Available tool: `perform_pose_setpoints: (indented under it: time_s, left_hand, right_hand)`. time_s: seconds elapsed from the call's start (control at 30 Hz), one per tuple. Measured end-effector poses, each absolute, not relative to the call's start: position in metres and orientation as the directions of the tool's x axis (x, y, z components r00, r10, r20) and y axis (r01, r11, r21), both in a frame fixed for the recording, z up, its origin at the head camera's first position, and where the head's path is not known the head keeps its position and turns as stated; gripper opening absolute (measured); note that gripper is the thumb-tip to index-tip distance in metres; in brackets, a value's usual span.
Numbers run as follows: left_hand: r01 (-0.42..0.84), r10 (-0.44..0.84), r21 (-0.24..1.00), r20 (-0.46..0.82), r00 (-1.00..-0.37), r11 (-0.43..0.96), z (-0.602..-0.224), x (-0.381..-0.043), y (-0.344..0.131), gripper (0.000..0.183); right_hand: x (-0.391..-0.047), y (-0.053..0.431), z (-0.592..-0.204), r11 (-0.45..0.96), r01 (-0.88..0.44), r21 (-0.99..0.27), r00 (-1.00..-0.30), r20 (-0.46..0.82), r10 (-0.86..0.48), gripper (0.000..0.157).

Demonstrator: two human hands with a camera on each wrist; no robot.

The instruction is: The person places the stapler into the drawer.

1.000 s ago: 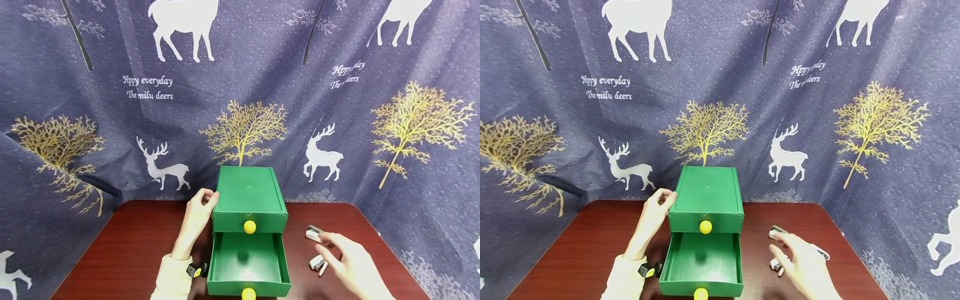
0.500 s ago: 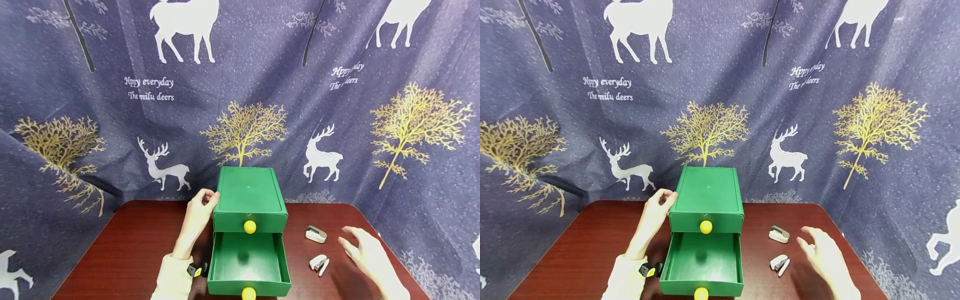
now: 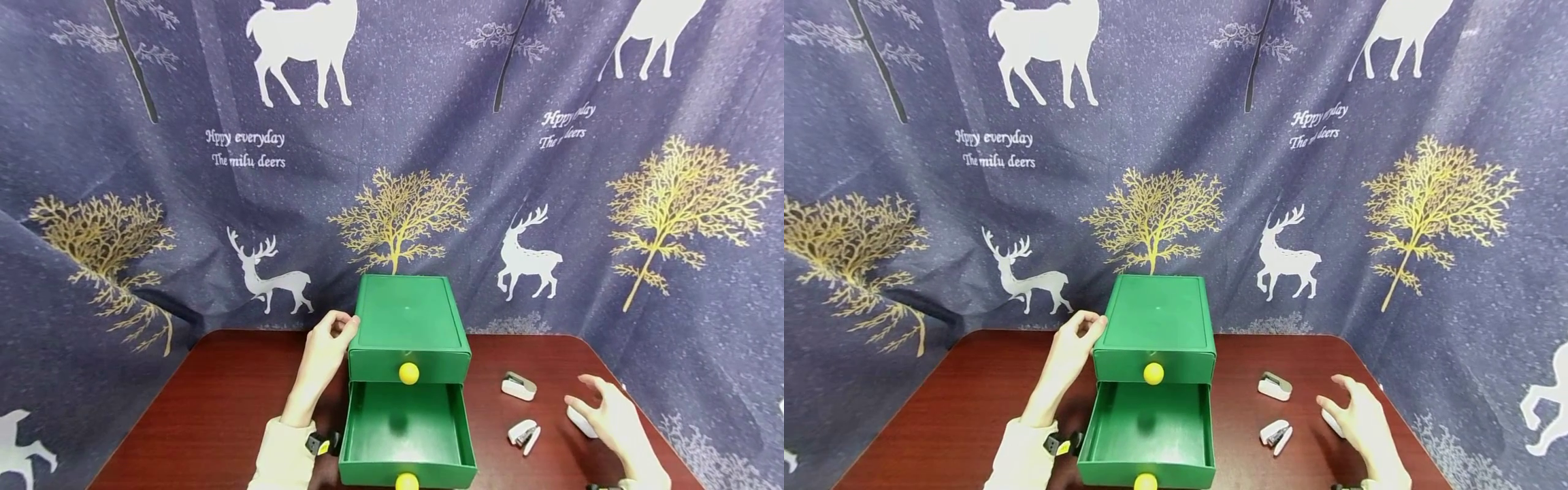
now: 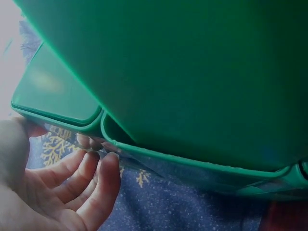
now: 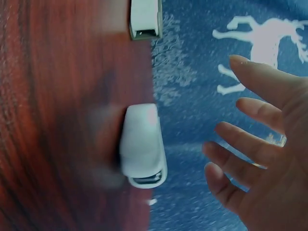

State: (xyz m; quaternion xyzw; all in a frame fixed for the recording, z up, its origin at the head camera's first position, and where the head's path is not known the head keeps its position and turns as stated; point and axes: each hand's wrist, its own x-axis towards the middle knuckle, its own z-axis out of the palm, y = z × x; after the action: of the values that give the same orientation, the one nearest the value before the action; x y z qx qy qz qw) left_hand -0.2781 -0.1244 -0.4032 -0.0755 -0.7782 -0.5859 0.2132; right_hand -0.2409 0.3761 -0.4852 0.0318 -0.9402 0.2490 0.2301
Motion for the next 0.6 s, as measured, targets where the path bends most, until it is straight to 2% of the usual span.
perform_pose_setpoints:
  time_s: [0.3,0.6]
  left_hand:
    - [0.379,-0.139,0.865,0.441,-0.887,0.329,-0.401,-0.279,-0.124,0.021]
    - [0.368,-0.144,0.878,0.425,-0.894,0.306,-0.403,-0.278,-0.124,0.019]
  right_hand:
    - [-0.241,0.384,-0.494,0.862,-0.091,-0.499,-0.951,0.3,0.073,0.064]
    - [-0.243,0.4,-0.5,0.881,0.054,-0.469,-0.991,0.084,0.106,0.074]
